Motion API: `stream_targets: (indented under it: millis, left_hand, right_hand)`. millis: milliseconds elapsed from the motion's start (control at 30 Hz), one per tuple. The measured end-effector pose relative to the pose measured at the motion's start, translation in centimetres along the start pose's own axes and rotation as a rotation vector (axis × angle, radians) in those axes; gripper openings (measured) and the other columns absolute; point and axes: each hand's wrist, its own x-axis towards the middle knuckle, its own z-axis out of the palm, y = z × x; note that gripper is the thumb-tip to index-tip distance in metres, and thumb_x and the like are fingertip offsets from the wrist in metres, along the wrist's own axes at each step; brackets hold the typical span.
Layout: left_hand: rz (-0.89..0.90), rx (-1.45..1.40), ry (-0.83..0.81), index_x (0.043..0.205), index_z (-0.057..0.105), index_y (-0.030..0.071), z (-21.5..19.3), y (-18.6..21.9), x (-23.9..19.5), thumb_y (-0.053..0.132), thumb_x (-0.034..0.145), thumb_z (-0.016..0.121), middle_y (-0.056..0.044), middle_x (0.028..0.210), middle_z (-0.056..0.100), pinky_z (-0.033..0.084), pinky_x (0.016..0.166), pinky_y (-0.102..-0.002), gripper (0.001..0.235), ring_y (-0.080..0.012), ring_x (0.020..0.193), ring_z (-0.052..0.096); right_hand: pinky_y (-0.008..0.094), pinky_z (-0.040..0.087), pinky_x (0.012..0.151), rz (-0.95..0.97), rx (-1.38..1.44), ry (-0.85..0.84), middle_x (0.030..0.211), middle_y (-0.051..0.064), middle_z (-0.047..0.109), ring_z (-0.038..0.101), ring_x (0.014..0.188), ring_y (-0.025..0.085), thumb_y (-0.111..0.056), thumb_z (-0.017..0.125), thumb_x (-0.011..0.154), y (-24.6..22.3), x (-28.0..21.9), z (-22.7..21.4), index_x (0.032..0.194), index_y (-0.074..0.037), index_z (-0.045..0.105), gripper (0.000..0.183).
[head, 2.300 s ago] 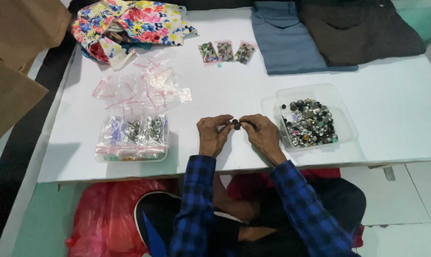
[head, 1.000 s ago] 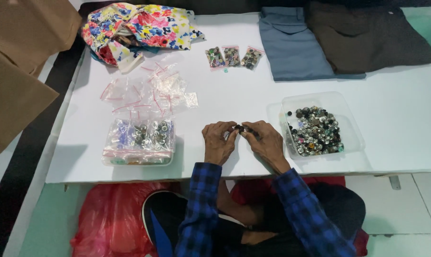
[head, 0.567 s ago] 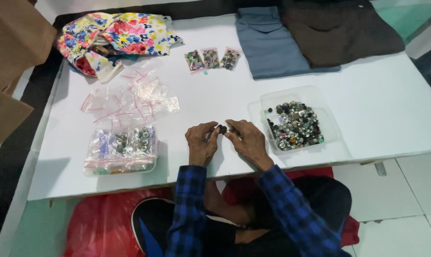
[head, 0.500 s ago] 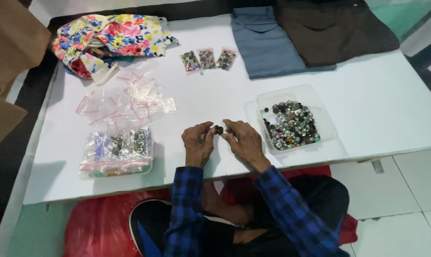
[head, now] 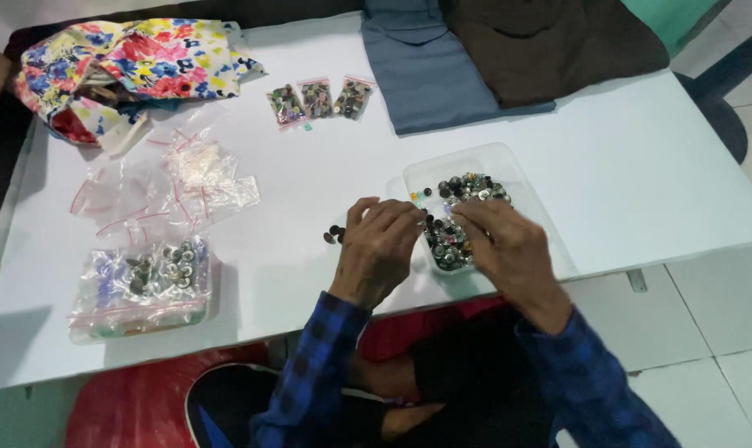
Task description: Sorting small buttons from a container and placing them into individual plastic bags
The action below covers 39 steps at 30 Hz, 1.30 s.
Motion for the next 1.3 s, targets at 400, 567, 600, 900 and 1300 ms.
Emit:
stream_targets:
  millis: [400,567,600,900,1300]
  left_hand:
    - [-0.12,0.084,-0.442,0.108,0.067,0.022,5.9,-3.0,2.3,0.013,0.093,0.064,-0.002,0.101,0.074,0.033,0.113,-0.05,0.017,-0.0219,0.102,0.071]
    - [-0.189,0.025,-0.458,0.106,0.068,0.027,6.5,-4.0,2.7,0.026,0.09,0.069,0.005,0.093,0.074,0.033,0.11,-0.049,0.016,-0.0206,0.096,0.072]
    - [-0.199,0.043,-0.465,0.102,0.069,0.027,6.8,-4.0,3.0,0.03,0.088,0.072,0.007,0.088,0.074,0.031,0.11,-0.05,0.015,-0.0197,0.093,0.072]
    - [-0.501,-0.366,-0.475,0.104,0.069,0.017,6.4,-2.4,5.9,0.033,0.093,0.071,0.002,0.084,0.079,0.038,0.108,-0.047,0.02,-0.028,0.091,0.077]
    - [-0.377,-0.122,-0.407,0.106,0.072,0.029,7.7,-3.2,3.6,0.025,0.096,0.067,0.005,0.082,0.078,0.032,0.113,-0.044,0.013,-0.0228,0.085,0.077]
  right_hand:
    - [0.051,0.061,0.071,-0.228,-0.452,-0.72,0.094,0.01,0.071,0.071,0.086,0.036,-0.004,0.067,0.08,12.4,5.8,6.8,0.094,-0.009,0.074,0.017]
    - [0.045,0.064,0.076,-0.04,-0.402,-0.87,0.088,0.007,0.072,0.073,0.083,0.028,-0.011,0.071,0.09,9.5,8.0,2.8,0.109,-0.013,0.074,0.019]
    - [0.047,0.063,0.076,0.088,-0.281,-0.84,0.088,0.012,0.073,0.075,0.083,0.032,-0.015,0.075,0.09,8.7,8.5,1.7,0.108,-0.007,0.074,0.019]
    - [0.041,0.056,0.071,0.365,0.299,-0.604,0.076,0.01,0.076,0.071,0.076,0.024,-0.014,0.083,0.079,9.0,8.5,0.4,0.091,-0.012,0.079,0.013]
    - [0.05,0.06,0.073,-0.062,-0.388,-0.784,0.081,0.013,0.072,0.073,0.08,0.035,-0.01,0.071,0.082,13.1,6.8,6.4,0.096,-0.006,0.073,0.015]
